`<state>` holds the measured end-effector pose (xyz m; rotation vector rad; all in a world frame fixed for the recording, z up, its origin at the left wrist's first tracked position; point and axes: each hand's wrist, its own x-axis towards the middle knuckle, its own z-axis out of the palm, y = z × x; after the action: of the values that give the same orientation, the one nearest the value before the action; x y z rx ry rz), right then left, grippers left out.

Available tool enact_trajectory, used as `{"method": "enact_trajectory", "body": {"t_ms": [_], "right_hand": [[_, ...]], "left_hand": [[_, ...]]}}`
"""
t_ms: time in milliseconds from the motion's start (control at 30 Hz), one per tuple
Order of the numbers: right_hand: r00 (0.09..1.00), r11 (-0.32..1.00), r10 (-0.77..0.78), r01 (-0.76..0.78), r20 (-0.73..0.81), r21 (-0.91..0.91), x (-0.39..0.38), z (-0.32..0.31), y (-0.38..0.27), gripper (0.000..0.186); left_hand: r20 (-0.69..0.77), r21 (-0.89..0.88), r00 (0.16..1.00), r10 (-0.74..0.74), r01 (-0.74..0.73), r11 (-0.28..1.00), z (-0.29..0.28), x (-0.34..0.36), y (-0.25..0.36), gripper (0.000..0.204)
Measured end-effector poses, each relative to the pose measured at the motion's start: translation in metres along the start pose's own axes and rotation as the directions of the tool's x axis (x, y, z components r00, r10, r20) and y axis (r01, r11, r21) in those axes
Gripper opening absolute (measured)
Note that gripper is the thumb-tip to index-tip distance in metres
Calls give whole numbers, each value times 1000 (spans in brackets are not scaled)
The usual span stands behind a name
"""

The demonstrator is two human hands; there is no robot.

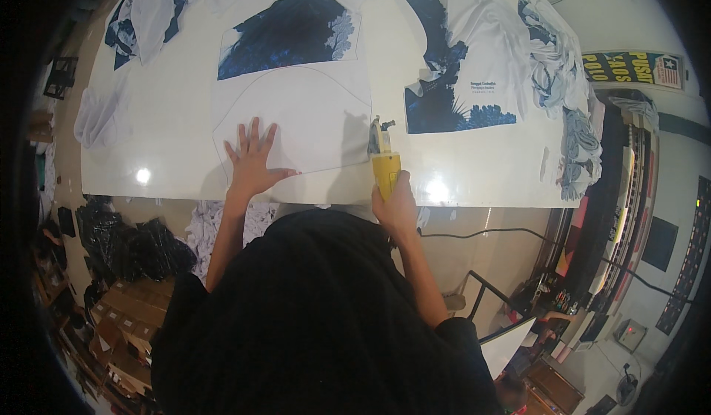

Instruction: The person uses a yellow electric fabric cutter to cut a large white fabric sheet on a table. They follow a red guideline, periodically repositioning the fabric and removing cut pieces. The person also handles a printed fabric sheet with a dark graphic, cutting it similarly.

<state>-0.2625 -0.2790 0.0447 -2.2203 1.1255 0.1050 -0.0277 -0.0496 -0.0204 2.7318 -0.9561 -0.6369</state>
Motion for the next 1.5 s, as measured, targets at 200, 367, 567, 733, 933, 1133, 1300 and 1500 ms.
{"method": "enact_trajectory", "body": {"t_ms": [200,367,567,733,933,1133,1300,1500], "right_hand": [[1000,1000,-22,22,-3,-15,28,-4,-10,49],[999,999,-29,29,-14,-19,53,-5,-18,50],[996,999,-52,52,-70,-5,77,-7,-23,53],[997,999,-30,32,-75,23,54,-8,4,55],[984,991,131,-130,-121,18,-44,-23,60,55],[903,884,390,-311,-183,350,-88,-61,75,56],[841,862,422,-256,-338,438,-100,-81,101,60],[776,796,553,-383,-303,470,-98,-95,103,62]], "left_hand": [[-30,-13,999,21,-21,1000,4,-1,-3,121],[-23,-16,1000,13,-13,1000,2,-2,-3,121],[-14,-5,1000,20,-20,1000,-1,0,0,122],[19,11,1000,12,-12,1000,-4,1,0,123],[-109,3,992,69,-69,998,-2,56,14,118],[-341,-18,940,20,-28,999,-30,254,61,102],[-274,41,936,-219,238,970,-57,364,118,115],[-35,321,921,389,-358,877,-46,418,213,105]]}}
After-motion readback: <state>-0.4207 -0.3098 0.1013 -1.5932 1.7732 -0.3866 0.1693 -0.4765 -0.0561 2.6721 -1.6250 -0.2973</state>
